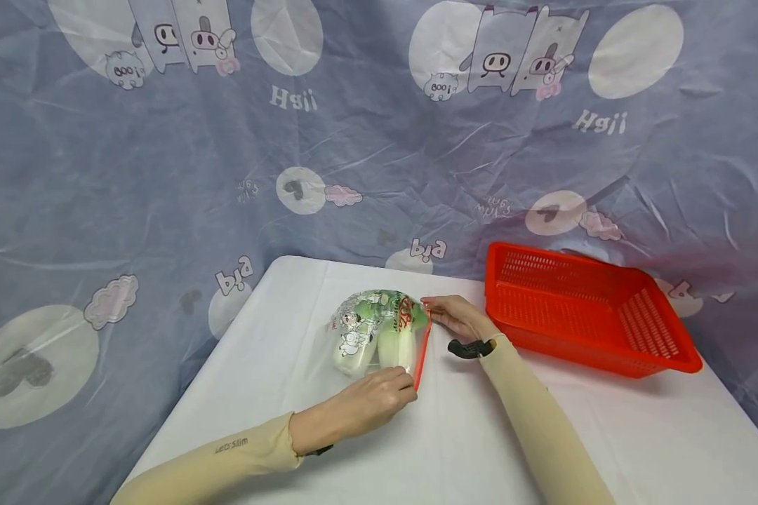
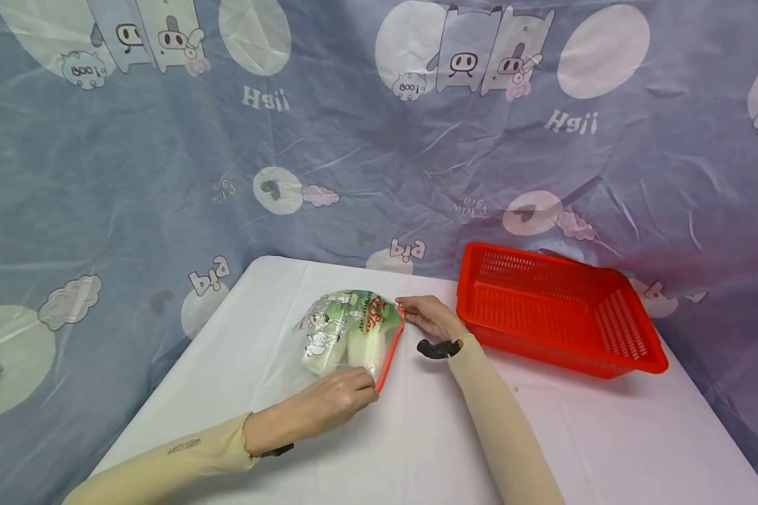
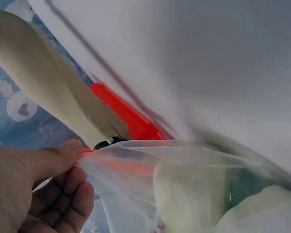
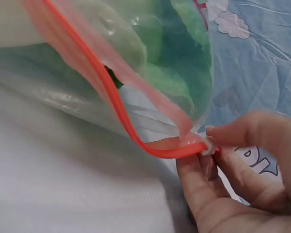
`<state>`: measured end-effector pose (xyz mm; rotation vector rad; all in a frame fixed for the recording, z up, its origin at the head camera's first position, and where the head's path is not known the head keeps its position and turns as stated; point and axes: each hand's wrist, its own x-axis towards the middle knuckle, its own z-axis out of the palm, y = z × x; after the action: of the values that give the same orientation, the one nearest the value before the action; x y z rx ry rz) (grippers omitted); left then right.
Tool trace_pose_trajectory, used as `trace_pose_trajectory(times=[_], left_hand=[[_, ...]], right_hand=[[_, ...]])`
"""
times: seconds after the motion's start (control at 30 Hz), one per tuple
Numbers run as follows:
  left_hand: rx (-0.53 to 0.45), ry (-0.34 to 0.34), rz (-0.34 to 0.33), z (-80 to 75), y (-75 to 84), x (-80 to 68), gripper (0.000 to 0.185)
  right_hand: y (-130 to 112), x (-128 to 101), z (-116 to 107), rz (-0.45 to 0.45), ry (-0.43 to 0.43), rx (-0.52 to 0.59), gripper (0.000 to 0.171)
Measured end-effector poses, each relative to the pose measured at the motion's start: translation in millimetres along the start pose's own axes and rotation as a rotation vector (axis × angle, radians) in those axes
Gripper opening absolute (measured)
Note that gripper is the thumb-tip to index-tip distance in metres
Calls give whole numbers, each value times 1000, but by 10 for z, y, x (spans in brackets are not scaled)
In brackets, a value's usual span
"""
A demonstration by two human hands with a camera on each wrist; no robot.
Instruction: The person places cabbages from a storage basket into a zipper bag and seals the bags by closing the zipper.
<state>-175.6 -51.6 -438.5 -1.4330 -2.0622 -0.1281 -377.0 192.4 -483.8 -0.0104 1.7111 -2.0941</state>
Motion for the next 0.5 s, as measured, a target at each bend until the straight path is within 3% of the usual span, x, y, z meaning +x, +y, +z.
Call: trace_pose_trajectory(times=[0.2, 0.37, 0.5], left_hand=[[55, 3, 52, 127, 55, 60, 14], [138, 4, 87, 235, 133, 92, 15], [159, -43, 53, 256, 157, 68, 16]], right_hand=[[-22, 49, 29, -23, 45, -116, 43], [-13, 98, 48, -46, 104, -74, 47], [17, 133, 54, -60, 119, -42, 47]])
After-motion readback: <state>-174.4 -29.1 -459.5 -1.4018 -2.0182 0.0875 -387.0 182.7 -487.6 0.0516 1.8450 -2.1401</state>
